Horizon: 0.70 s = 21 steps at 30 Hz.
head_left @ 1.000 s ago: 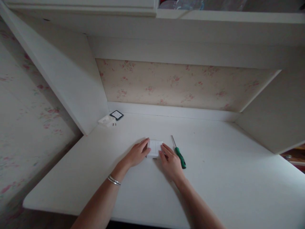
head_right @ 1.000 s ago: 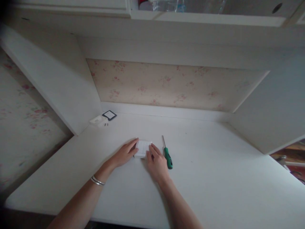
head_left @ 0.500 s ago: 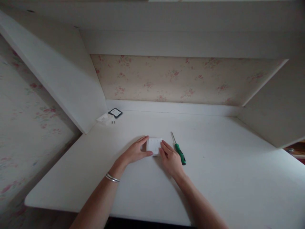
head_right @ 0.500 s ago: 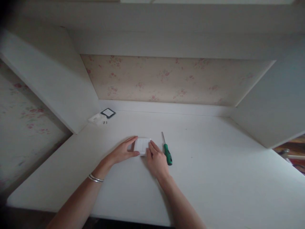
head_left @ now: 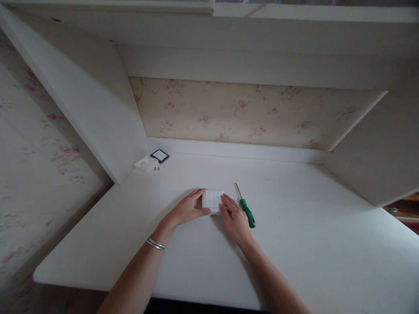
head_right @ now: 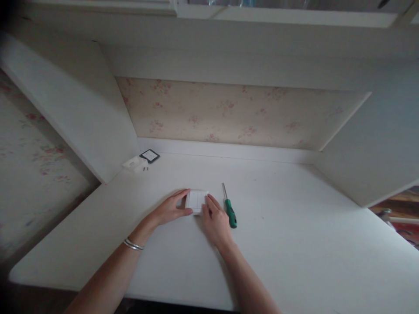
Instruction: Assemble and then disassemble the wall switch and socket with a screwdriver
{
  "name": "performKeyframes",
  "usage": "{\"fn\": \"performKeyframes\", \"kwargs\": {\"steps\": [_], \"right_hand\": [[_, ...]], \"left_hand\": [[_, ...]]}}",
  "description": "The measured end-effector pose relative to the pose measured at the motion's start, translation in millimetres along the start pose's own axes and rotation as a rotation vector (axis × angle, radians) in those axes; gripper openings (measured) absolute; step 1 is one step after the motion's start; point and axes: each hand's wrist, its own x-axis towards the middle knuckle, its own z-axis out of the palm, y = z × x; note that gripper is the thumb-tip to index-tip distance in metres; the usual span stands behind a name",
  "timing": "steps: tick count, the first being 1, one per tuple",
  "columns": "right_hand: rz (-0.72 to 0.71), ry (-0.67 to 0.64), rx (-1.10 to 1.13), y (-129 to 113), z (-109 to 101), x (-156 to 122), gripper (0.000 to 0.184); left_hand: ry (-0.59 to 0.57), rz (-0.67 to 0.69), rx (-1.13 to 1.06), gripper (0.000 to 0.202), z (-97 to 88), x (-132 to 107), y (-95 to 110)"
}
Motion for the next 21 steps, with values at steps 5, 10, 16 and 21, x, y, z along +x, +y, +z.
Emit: {"fn": "performKeyframes", "kwargs": {"steps": [5, 10, 16, 21], "right_hand": [[-0.001, -0.033, 0.022, 1.9, 0.9, 4.7, 0.045], [0.008, -0.059, 0.043, 4.5, 0.9, 9.0, 0.048], [0.020, -0.104, 0.059, 4.4, -1.8, 11.4, 0.049], [0.003, -0.104, 0.046, 2.9, -2.5, 12.7, 0.048]], "left_hand": [[-0.032, 0.001, 0.028, 0.082, -0.2, 0.1, -5.3], [-0.057, 0.049, 0.049, 0.085, -2.8, 1.1, -2.5], [-0.025, 0.055, 0.107, 0.084, -1.5, -0.6, -0.7], [-0.021, 0.082, 0.221, 0.090, 3.1, -2.4, -5.9]]}}
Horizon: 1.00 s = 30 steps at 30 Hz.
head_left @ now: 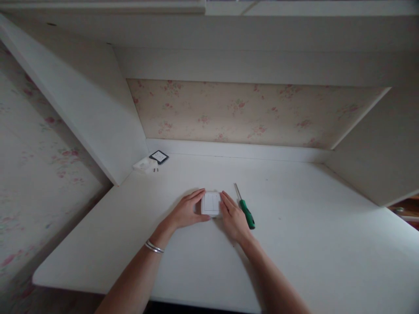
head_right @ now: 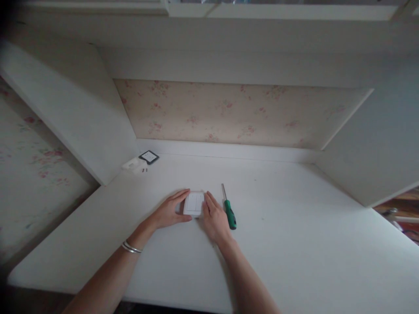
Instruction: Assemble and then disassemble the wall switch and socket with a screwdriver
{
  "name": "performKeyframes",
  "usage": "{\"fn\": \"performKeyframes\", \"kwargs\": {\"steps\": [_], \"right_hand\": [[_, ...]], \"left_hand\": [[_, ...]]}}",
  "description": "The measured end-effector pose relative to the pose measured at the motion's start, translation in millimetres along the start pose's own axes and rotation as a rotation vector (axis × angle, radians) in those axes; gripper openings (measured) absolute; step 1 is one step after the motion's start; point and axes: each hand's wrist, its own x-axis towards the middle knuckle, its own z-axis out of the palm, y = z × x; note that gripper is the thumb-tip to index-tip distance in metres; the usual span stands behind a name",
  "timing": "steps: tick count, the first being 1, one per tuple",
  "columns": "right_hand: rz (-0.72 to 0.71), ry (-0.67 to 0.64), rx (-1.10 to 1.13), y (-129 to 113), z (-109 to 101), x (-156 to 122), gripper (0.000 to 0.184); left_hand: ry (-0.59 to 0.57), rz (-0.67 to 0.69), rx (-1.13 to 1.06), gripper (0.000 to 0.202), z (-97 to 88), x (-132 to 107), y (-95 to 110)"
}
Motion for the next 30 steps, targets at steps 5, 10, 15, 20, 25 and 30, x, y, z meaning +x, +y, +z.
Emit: {"fn": "performKeyframes", "kwargs": {"steps": [5, 10, 15, 20, 25, 30], "right_hand": [[-0.010, 0.022, -0.011, 0.5, 0.5, 0.1, 0.047], [-0.026, 0.034, -0.010, 2.2, 1.0, 0.3, 0.046], [-0.043, 0.039, -0.015, 1.8, 1.2, 0.9, 0.046], [-0.040, 0.045, -0.011, 0.6, 1.5, 0.5, 0.045], [-0.044, 0.056, -0.019, -0.6, 1.5, 0.0, 0.045], [-0.053, 0.049, -0.031, -0.1, 1.3, 0.2, 0.046]], "left_hand": [[0.036, 0.004, 0.023, 0.088, 3.6, 0.7, -2.7], [0.033, 0.011, -0.016, 0.085, 0.2, 1.1, 0.2], [0.055, 0.011, -0.050, 0.081, -0.8, 0.6, 2.8], [0.082, 0.000, -0.031, 0.079, 2.5, -1.1, 1.2], [0.092, 0.022, 0.009, 0.078, 3.3, -2.7, -0.3], [0.083, -0.001, -0.023, 0.079, 3.5, -2.3, -0.9]]}}
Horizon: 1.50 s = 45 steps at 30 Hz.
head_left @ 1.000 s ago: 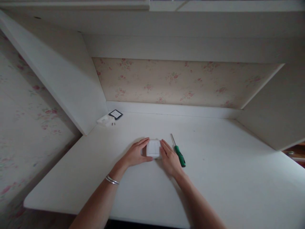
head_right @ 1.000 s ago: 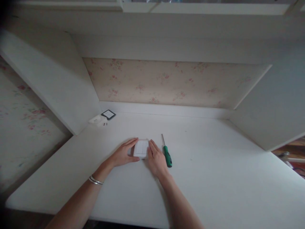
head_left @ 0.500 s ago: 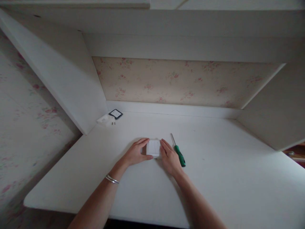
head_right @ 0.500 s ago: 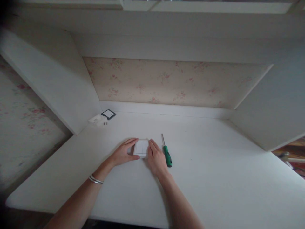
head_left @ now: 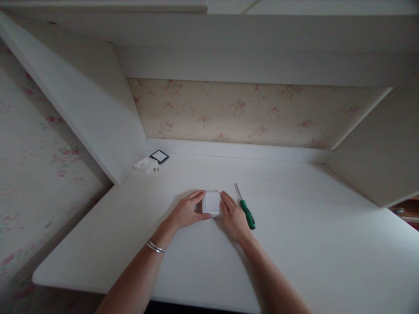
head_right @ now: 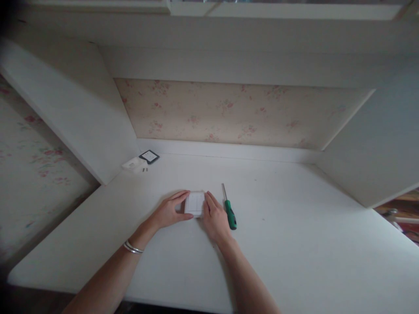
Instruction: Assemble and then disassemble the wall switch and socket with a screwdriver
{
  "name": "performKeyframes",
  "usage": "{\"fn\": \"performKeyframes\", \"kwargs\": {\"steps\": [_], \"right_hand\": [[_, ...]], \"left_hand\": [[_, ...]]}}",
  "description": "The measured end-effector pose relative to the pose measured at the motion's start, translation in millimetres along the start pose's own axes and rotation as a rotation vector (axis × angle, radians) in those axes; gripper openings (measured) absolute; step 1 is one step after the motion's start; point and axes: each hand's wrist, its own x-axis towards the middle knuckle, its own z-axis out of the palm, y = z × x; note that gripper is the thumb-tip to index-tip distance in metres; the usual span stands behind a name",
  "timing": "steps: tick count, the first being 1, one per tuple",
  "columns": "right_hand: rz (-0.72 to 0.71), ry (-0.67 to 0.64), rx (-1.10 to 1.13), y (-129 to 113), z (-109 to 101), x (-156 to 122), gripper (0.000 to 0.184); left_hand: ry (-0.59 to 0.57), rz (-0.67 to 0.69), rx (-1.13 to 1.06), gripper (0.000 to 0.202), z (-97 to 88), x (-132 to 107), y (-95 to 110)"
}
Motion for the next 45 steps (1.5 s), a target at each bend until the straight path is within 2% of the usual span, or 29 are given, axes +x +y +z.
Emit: {"fn": "performKeyframes", "kwargs": {"steps": [6, 18, 31, 35, 40, 45], "right_hand": [[0.000, -0.029, 0.013, 4.3, 1.1, 0.1, 0.046], [-0.004, -0.074, -0.005, 2.1, -2.0, 4.7, 0.046], [-0.022, -0.041, -0.010, -1.8, -3.7, 4.0, 0.042], [0.049, -0.004, -0.016, -2.9, -0.6, -0.2, 0.043], [0.098, 0.004, -0.011, -10.2, -1.4, -9.2, 0.047], [0.107, -0.005, -0.082, -23.4, 6.6, -20.3, 0.066]], "left_hand": [[-0.027, -0.063, -0.061, 0.085, -0.6, 2.7, 2.4], [-0.020, -0.058, -0.068, 0.085, -1.5, 3.6, 4.3], [-0.026, -0.064, -0.069, 0.087, -0.2, 3.4, 1.5], [-0.048, -0.097, -0.082, 0.099, 0.9, 3.2, -1.0], [-0.120, -0.133, -0.125, 0.115, 3.8, 2.7, -5.4], [-0.075, -0.100, -0.128, 0.106, 5.9, 2.2, -5.4]]}}
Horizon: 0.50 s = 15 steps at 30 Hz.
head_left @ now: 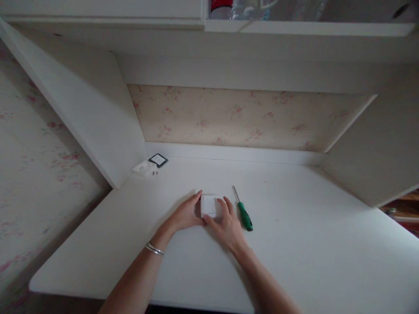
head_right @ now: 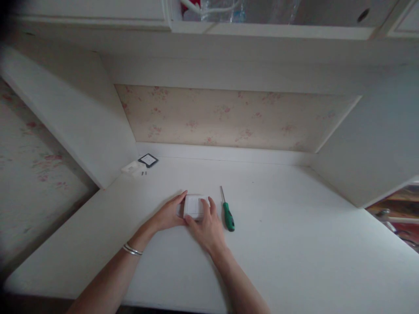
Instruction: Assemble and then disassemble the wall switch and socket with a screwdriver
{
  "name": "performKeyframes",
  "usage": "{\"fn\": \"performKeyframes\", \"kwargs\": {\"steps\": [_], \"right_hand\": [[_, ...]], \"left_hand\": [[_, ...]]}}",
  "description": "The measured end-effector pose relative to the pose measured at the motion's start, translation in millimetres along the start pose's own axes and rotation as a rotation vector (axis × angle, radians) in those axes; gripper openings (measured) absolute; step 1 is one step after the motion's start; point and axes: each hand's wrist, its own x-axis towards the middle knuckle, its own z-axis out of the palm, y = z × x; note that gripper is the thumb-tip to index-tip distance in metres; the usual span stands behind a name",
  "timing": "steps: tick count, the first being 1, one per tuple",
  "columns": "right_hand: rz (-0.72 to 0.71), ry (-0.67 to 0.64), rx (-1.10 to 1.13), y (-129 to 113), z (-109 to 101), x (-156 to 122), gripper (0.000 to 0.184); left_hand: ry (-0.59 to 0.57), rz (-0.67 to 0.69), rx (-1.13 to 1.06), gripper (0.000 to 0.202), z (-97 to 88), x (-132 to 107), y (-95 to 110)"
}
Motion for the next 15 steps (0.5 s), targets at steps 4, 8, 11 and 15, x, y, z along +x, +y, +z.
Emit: {"fn": "performKeyframes", "kwargs": {"steps": [4, 8, 11, 15], "right_hand": [[-0.013, 0.004, -0.006, -10.3, 4.7, -3.4, 0.073], [-0.007, 0.003, 0.069, -16.2, -2.7, -2.3, 0.075], [0.009, 0.016, 0.092, -17.7, -11.8, -1.4, 0.072], [0.025, 0.055, 0.058, -19.4, -22.0, -1.8, 0.073]], "left_hand": [[0.071, 0.055, -0.038, 0.097, 0.6, -1.8, 4.6], [0.139, 0.080, -0.105, 0.097, 4.4, -4.4, 11.1], [0.200, 0.070, -0.156, 0.097, 10.5, -6.6, 17.0], [0.223, 0.094, -0.213, 0.097, 16.7, -10.2, 28.8]]}}
